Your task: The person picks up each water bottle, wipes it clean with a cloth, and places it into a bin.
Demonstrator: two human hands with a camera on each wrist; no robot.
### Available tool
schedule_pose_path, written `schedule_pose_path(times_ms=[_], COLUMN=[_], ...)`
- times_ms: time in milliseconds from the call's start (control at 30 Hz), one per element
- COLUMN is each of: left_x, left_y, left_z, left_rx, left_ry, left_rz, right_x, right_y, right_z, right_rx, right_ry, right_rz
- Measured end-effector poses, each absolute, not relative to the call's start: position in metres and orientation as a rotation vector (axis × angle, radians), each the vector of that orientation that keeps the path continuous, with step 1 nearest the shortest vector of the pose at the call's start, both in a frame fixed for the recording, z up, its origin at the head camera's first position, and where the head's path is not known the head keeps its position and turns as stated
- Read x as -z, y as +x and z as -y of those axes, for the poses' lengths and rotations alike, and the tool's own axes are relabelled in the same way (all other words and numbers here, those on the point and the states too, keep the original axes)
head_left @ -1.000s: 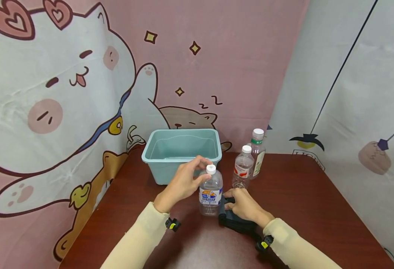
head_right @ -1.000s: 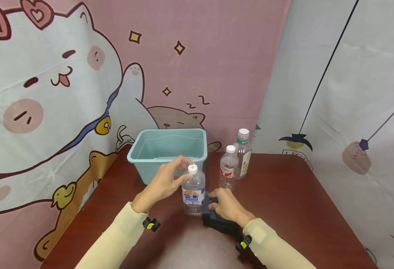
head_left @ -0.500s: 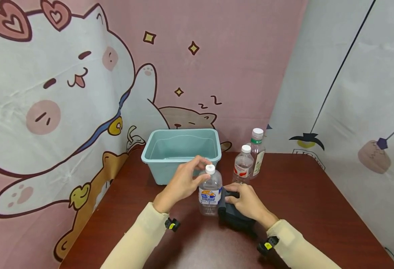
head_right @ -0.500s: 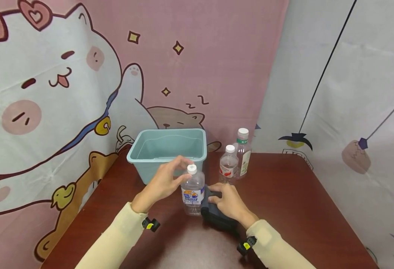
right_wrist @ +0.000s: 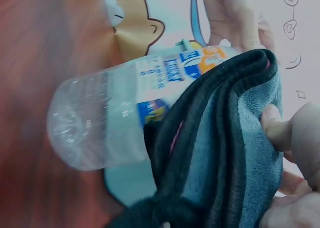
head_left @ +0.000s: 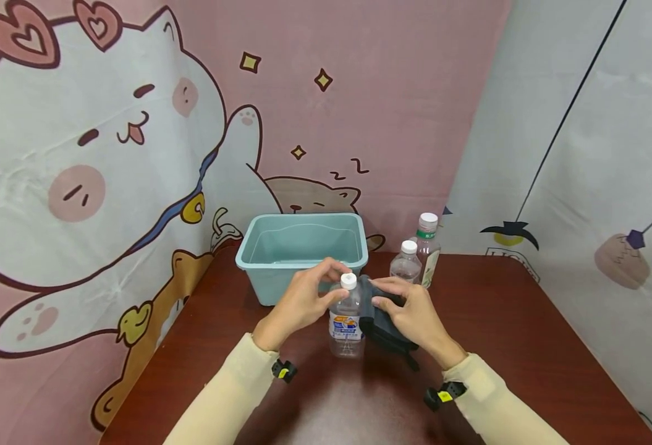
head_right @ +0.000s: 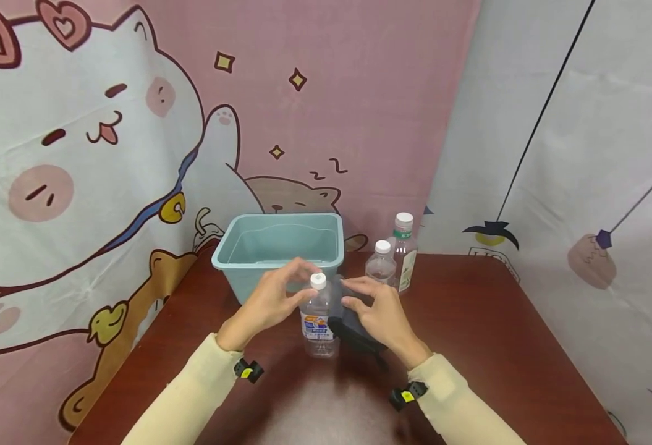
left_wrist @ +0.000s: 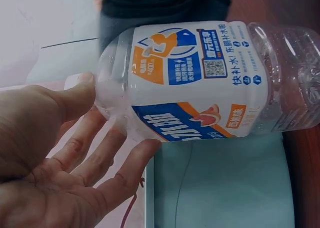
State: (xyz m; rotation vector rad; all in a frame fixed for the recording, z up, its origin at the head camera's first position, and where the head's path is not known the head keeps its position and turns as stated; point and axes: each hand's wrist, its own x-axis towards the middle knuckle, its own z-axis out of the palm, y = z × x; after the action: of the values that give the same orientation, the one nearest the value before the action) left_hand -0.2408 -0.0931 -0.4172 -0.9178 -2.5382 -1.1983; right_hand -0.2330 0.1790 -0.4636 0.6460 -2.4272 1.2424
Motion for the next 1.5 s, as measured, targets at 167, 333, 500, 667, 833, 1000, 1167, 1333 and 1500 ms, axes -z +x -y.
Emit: schedule_pose_path(times_ms=[167, 333, 500, 667, 833, 1000, 1167, 1333, 1500], left_x=[0.416, 0.416, 0.416, 0.416, 0.416, 0.416, 0.415, 0.413, 0.413], left_y=[-0.241, -0.242, -0.243, -0.243, -0.243, -0.243, -0.242, -0.240, -0.239], left_z=[0.092, 0.092, 0.093, 0.093, 0.093, 0.093, 0.093, 0.093, 0.091], left_rx=[1.158, 1.118, 1.104, 1.106, 1.108, 1.110, 1.120, 1.103, 1.098], left_ry=[-0.944, -0.956, -0.960, -0.962, -0.955, -0.947, -0.940, -0.929, -0.919], left_rz=[2.537, 2.527, 2.526, 2.541, 2.556, 2.561, 2.574, 2.588, 2.591], right_x=[0.452, 0.446, 0.444, 0.440, 0.438, 0.440, 0.445, 0.451, 0.469], right_y=[-0.233, -0.232, -0.231, -0.232, -0.234, -0.234, -0.232, -0.232, -0.236], right_z=[-0.170, -0.161, -0.161, -0.164, -0.166, -0.171, -0.177, -0.183, -0.189], right_rx=[-1.271, -1.227, -1.181, -1.119, -1.088, -1.067, -1.052, -1.042, -1.006], right_ry=[0.697, 0.703, 0.699, 0.725, 0.736, 0.737, 0.709, 0.676, 0.692], right_rz=[2.343, 2.324, 2.370, 2.420, 2.449, 2.474, 2.515, 2.557, 2.607])
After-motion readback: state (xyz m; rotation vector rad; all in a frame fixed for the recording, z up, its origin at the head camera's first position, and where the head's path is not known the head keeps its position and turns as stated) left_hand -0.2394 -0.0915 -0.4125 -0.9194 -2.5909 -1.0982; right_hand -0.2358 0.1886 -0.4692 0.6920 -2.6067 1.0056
